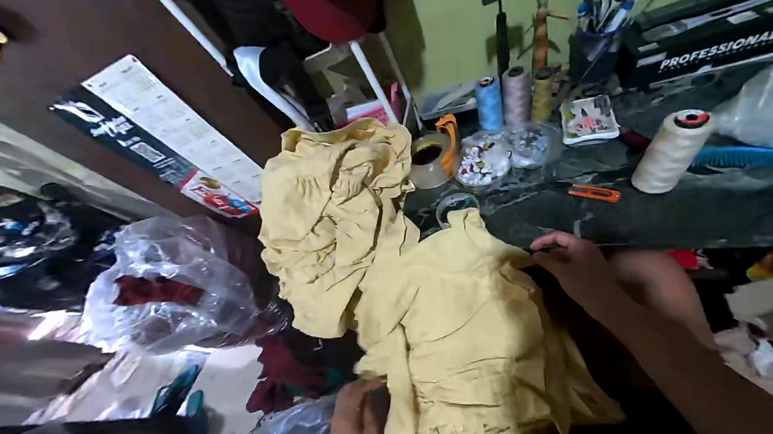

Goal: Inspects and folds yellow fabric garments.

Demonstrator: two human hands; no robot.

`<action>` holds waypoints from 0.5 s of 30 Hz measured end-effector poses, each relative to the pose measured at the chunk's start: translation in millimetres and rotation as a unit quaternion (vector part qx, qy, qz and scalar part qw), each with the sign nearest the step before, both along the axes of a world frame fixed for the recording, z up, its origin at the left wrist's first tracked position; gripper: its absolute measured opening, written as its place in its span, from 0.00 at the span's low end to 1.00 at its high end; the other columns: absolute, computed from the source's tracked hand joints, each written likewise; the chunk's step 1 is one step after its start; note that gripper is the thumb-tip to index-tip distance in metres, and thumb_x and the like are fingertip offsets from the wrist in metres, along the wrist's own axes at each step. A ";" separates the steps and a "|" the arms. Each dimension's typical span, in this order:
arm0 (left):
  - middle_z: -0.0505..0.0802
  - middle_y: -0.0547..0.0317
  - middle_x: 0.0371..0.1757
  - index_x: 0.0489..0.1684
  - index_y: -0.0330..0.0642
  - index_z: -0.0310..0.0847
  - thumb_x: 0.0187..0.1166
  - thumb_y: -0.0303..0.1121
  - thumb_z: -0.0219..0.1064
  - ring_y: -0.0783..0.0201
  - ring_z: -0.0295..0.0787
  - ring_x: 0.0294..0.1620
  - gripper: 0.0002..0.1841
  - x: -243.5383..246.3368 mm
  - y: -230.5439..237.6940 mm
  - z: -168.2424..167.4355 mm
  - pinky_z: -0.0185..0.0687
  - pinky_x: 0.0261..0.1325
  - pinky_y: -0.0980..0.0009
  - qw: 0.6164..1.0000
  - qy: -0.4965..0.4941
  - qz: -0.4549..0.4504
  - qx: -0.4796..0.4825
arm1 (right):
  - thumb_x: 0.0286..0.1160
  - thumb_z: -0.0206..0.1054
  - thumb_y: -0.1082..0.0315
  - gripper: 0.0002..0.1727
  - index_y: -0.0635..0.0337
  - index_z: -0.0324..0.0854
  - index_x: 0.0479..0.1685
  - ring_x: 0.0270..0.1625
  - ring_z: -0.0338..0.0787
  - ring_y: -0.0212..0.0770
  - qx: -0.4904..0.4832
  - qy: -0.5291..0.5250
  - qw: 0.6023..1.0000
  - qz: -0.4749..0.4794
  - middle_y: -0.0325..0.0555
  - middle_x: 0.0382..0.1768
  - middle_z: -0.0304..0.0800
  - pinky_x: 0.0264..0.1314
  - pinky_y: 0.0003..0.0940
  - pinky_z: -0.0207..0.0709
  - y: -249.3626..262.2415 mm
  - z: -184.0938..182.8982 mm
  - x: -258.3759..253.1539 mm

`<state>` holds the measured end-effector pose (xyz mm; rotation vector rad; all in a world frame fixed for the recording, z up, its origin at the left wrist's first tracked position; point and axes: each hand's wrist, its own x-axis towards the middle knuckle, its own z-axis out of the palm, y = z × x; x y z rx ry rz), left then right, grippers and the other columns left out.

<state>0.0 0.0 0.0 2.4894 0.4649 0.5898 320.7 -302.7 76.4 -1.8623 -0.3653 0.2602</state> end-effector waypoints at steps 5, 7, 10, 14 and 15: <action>0.93 0.42 0.55 0.68 0.28 0.79 0.93 0.50 0.36 0.54 0.92 0.55 0.34 30.0 4.5 21.4 0.85 0.62 0.55 0.912 0.130 0.092 -0.378 | 0.79 0.72 0.52 0.23 0.67 0.85 0.53 0.38 0.84 0.46 -0.103 0.005 0.986 0.131 0.54 0.37 0.87 0.46 0.50 0.80 -10.6 5.3 -32.0; 0.88 0.38 0.64 0.76 0.30 0.72 0.92 0.56 0.39 0.49 0.87 0.64 0.36 45.3 -8.2 24.3 0.80 0.68 0.50 0.883 0.252 0.057 -0.392 | 0.73 0.75 0.44 0.33 0.70 0.84 0.57 0.46 0.87 0.58 -0.186 0.042 0.961 0.201 0.63 0.44 0.88 0.56 0.61 0.79 -9.2 -7.1 -38.6; 0.88 0.41 0.65 0.79 0.31 0.68 0.95 0.46 0.46 0.58 0.87 0.64 0.27 65.6 -26.5 19.2 0.82 0.70 0.57 0.861 0.249 0.069 -0.438 | 0.78 0.73 0.52 0.27 0.73 0.85 0.56 0.57 0.88 0.63 -0.207 0.073 0.945 0.242 0.68 0.51 0.89 0.66 0.63 0.76 -1.3 -27.1 -47.1; 0.92 0.54 0.41 0.61 0.27 0.78 0.91 0.33 0.55 0.69 0.91 0.38 0.16 81.9 -16.4 18.0 0.90 0.48 0.66 0.908 -0.004 0.162 -0.386 | 0.82 0.69 0.62 0.13 0.65 0.90 0.43 0.42 0.91 0.49 -0.101 -0.042 0.984 0.142 0.54 0.37 0.92 0.53 0.54 0.83 5.4 -6.4 -38.9; 0.92 0.56 0.42 0.63 0.27 0.77 0.92 0.32 0.53 0.71 0.91 0.39 0.16 82.5 -13.0 28.5 0.90 0.49 0.67 0.911 -0.069 0.173 -0.369 | 0.82 0.69 0.62 0.12 0.63 0.91 0.41 0.39 0.91 0.47 -0.083 -0.095 0.985 0.117 0.52 0.34 0.92 0.49 0.53 0.84 8.4 -2.7 -32.3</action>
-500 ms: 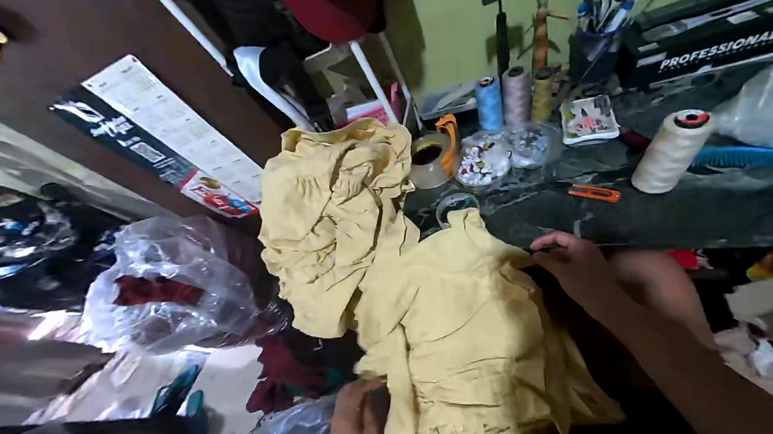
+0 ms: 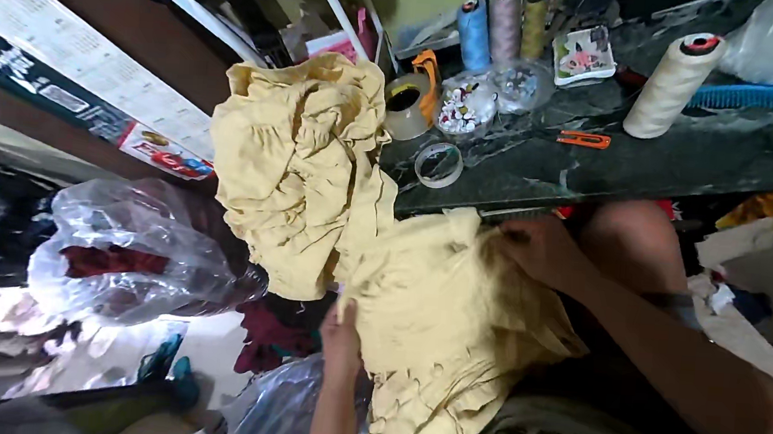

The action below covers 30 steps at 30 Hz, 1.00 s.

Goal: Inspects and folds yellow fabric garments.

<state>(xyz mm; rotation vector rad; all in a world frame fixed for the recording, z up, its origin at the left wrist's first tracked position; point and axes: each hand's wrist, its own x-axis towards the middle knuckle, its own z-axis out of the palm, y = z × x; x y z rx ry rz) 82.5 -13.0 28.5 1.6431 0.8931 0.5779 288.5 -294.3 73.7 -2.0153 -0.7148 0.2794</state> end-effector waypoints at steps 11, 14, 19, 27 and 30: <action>0.67 0.36 0.88 0.91 0.32 0.48 0.93 0.54 0.37 0.52 0.65 0.87 0.37 -79.0 -41.6 -15.6 0.63 0.87 0.52 0.967 0.210 -0.120 -0.075 | 0.87 0.60 0.58 0.17 0.63 0.83 0.58 0.32 0.92 0.61 -0.103 -0.174 0.978 -0.050 0.56 0.28 0.90 0.33 0.62 0.83 33.8 -30.4 -3.3; 0.87 0.45 0.69 0.79 0.32 0.71 0.92 0.46 0.48 0.65 0.85 0.69 0.28 -107.5 -53.5 -8.1 0.78 0.76 0.63 0.954 0.242 -0.154 -0.089 | 0.83 0.65 0.60 0.13 0.61 0.87 0.45 0.31 0.88 0.50 -0.087 -0.016 0.989 0.117 0.50 0.27 0.87 0.37 0.55 0.83 5.8 -12.2 -27.2; 0.86 0.43 0.57 0.76 0.30 0.66 0.73 0.43 0.74 0.58 0.87 0.50 0.36 -129.2 -28.4 -31.1 0.85 0.52 0.58 0.968 0.219 -0.114 -0.047 | 0.80 0.70 0.48 0.30 0.66 0.82 0.67 0.64 0.87 0.61 -0.193 0.183 0.947 0.178 0.65 0.59 0.88 0.73 0.61 0.75 3.8 -50.2 -37.6; 0.92 0.61 0.55 0.41 0.42 0.91 0.73 0.35 0.73 0.69 0.86 0.61 0.08 -117.2 -16.1 -29.8 0.84 0.65 0.69 0.949 0.070 -0.306 -0.023 | 0.83 0.68 0.64 0.12 0.65 0.90 0.46 0.44 0.89 0.34 -0.046 0.208 0.971 0.107 0.48 0.41 0.92 0.54 0.37 0.82 2.2 -41.2 -38.9; 0.94 0.67 0.43 0.44 0.42 0.87 0.78 0.28 0.66 0.75 0.91 0.43 0.05 -108.0 -18.7 -13.1 0.89 0.50 0.72 0.971 0.013 -0.236 -0.013 | 0.84 0.67 0.64 0.12 0.66 0.89 0.45 0.41 0.86 0.35 -0.055 0.201 0.973 0.102 0.48 0.38 0.90 0.51 0.37 0.80 -0.8 -38.2 -39.7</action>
